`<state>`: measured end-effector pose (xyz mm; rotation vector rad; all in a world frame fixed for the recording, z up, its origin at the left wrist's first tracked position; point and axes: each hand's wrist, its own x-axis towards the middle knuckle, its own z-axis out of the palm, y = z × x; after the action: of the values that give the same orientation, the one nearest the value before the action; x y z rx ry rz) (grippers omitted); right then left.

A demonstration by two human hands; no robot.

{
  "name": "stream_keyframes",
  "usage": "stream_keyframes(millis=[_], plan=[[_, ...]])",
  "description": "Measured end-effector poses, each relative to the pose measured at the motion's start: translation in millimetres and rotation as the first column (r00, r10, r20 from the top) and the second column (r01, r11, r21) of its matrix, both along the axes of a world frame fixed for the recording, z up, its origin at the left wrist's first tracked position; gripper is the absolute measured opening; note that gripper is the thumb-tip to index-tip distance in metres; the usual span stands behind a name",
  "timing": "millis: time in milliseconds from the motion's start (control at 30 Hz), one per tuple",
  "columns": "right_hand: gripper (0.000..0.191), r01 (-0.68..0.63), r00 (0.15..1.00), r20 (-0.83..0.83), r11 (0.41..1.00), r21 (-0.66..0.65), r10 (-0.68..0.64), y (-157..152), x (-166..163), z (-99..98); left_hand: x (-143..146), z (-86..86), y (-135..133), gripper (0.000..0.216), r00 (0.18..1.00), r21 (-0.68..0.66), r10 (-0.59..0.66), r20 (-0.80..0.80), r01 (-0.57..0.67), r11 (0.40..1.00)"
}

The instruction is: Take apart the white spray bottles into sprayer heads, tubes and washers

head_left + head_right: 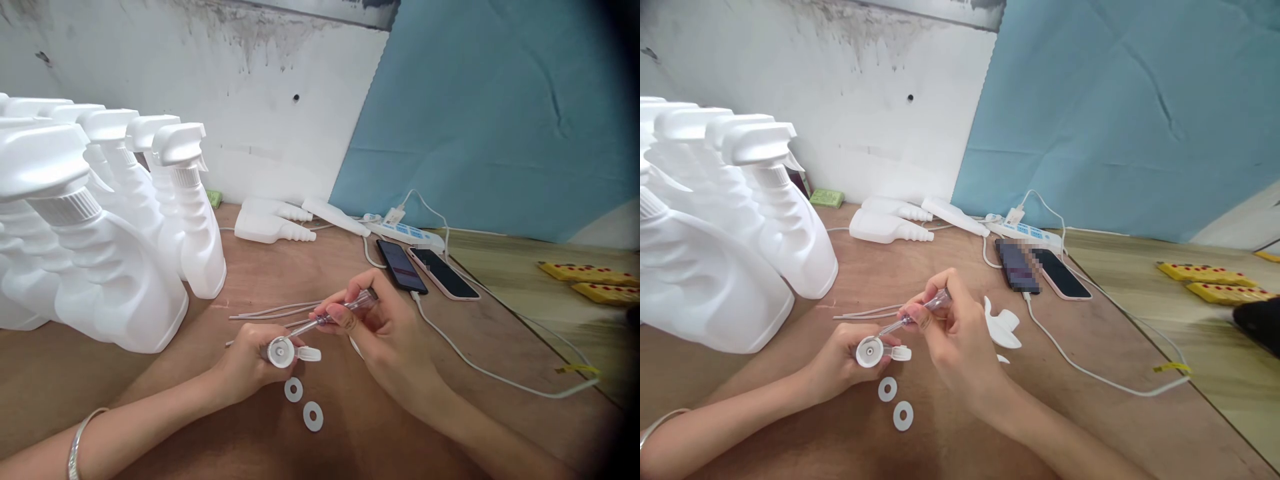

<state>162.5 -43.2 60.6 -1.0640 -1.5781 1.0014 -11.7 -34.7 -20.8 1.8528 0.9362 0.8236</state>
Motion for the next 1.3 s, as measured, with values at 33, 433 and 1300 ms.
stream_keyframes(millis=[33,433,1300], plan=[[0.018,-0.002,1.0,0.011,1.0,-0.001,0.002,0,0,0.7,0,0.3,0,0.016,1.0,0.0,-0.008,-0.005,0.008,1.0],[0.012,-0.151,0.966,0.217,0.988,0.045,0.137,-6,5,3.0,-2,-2.5,-3,0.019,0.99,0.271,-0.104,-0.091,0.125,0.954],[0.024,-0.198,0.98,-0.108,0.872,-0.448,0.167,-29,18,-70.7,1,11.3,-12,0.019,0.866,0.916,0.324,-0.38,0.302,0.265]])
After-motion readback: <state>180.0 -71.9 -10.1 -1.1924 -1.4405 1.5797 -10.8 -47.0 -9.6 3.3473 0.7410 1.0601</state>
